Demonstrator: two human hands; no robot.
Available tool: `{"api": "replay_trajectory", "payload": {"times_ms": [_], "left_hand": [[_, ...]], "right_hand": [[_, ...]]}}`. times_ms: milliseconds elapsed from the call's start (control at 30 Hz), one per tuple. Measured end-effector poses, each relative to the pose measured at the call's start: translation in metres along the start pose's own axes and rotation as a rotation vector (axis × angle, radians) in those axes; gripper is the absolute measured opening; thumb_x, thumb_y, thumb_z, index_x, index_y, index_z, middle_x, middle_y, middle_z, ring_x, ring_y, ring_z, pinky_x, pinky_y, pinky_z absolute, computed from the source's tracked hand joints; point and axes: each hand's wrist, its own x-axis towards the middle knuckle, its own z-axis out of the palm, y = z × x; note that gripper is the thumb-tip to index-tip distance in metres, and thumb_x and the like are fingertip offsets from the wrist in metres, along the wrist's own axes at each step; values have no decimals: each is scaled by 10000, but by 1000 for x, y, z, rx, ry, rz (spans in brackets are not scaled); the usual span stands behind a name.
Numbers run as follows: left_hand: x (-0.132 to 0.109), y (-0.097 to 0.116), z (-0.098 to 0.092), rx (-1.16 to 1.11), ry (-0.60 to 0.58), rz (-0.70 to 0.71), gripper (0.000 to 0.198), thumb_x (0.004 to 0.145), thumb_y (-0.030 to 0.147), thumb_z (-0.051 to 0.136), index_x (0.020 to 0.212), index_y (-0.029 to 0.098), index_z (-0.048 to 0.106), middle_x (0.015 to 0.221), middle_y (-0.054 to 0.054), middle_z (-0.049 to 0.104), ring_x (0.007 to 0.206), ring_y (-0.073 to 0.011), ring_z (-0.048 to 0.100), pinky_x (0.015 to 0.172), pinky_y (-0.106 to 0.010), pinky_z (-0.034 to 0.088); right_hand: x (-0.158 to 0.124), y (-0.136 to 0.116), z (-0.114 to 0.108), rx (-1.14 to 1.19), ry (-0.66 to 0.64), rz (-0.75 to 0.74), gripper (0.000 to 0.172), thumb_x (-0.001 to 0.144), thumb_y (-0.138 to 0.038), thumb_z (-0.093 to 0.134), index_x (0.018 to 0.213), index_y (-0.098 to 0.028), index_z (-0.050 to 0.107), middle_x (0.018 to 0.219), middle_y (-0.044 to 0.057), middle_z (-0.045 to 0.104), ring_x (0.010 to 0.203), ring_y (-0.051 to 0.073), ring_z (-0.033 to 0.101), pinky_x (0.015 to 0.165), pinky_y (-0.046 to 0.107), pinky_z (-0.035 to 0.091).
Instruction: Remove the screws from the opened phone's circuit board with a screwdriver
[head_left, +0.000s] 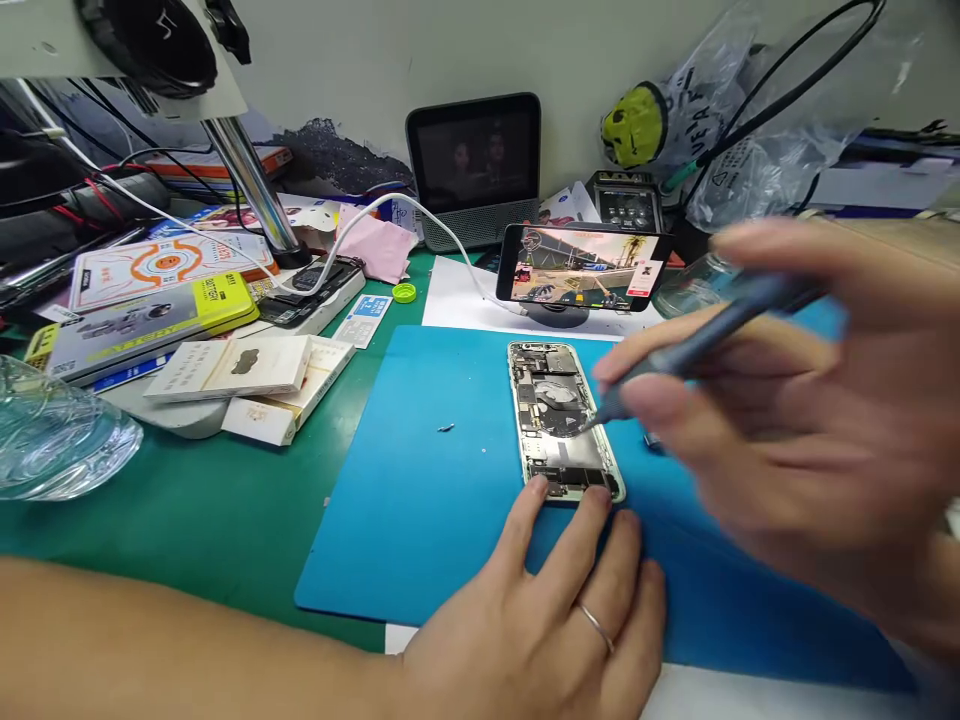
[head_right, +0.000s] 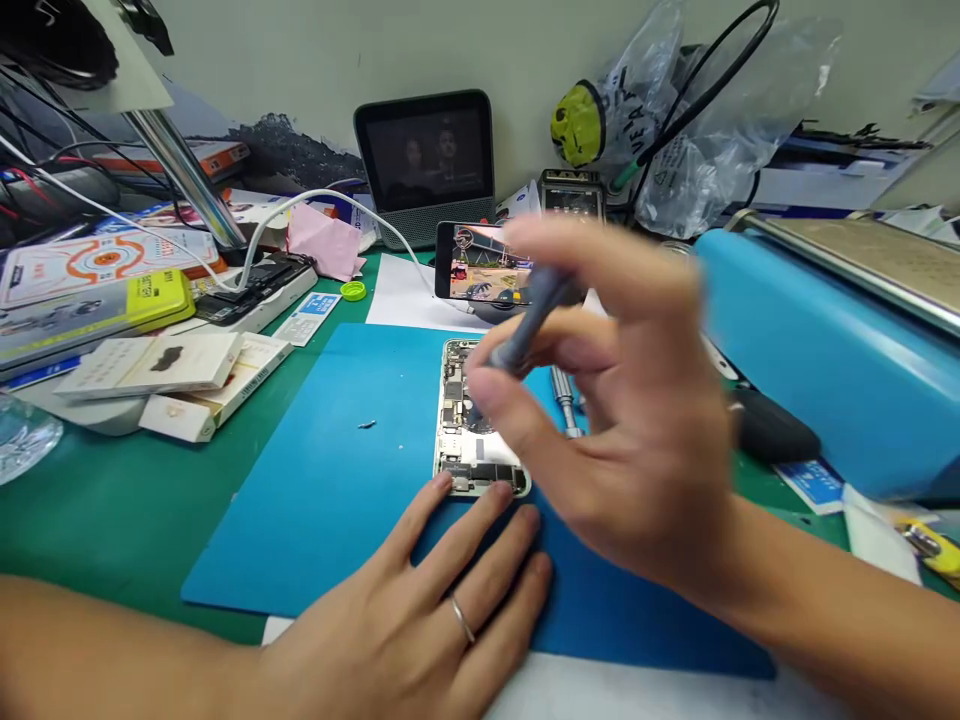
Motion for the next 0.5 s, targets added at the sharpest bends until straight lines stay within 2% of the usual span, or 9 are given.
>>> {"api": "replay_trajectory", "payload": {"times_ms": [67,167,267,367,467,500], "left_hand": [[1,2,4,10,24,-18,383,1202,314,488,1449,352,778,1494,69,791,1420,-227,716,1114,-459,627],[0,8,10,12,52,-46,334,1191,341,552,1423,381,789,1488,75,793,1441,-226,700,1127,-453,637],[-3,15,16,0,56,-83,302,1180,365,609,1422,395,788,1505,66,784,1479,-242,667,1166,-469,632],[-7,21,20,-25,73,-120,280,1136,356,709,1399,386,802,1533,46,770,1535,-271,617,1223,-498,602],[-8,24,24,-38,93,-133,268,1112,362,752,1371,382,818,1554,41,757,1572,-281,581,1275,-503,564],[-8,25,25,-41,96,-138,270,1110,370,755,1372,382,819,1556,41,756,1573,-281,581,1281,-498,559]], "right_hand": [[-7,12,13,42,-34,-98,854,993,-51,770,1678,-515,553,1514,1,713,964,189,848,820,339,786],[-21,32,20,52,-23,-105,863,960,-30,791,1664,-486,587,1463,13,752,916,193,850,766,357,776],[-30,40,15,32,-35,-64,856,963,-84,822,1672,-499,579,1414,2,799,910,233,856,747,416,771],[-32,41,8,18,-81,-37,839,987,-106,813,1675,-520,570,1406,-29,820,923,239,864,814,434,786],[-28,41,7,-33,-31,-51,804,969,-122,859,1648,-483,621,1418,-26,818,927,226,868,970,438,785],[-26,41,7,-37,-13,-64,793,961,-135,876,1640,-466,635,1416,-14,820,930,227,871,973,438,788]]}}
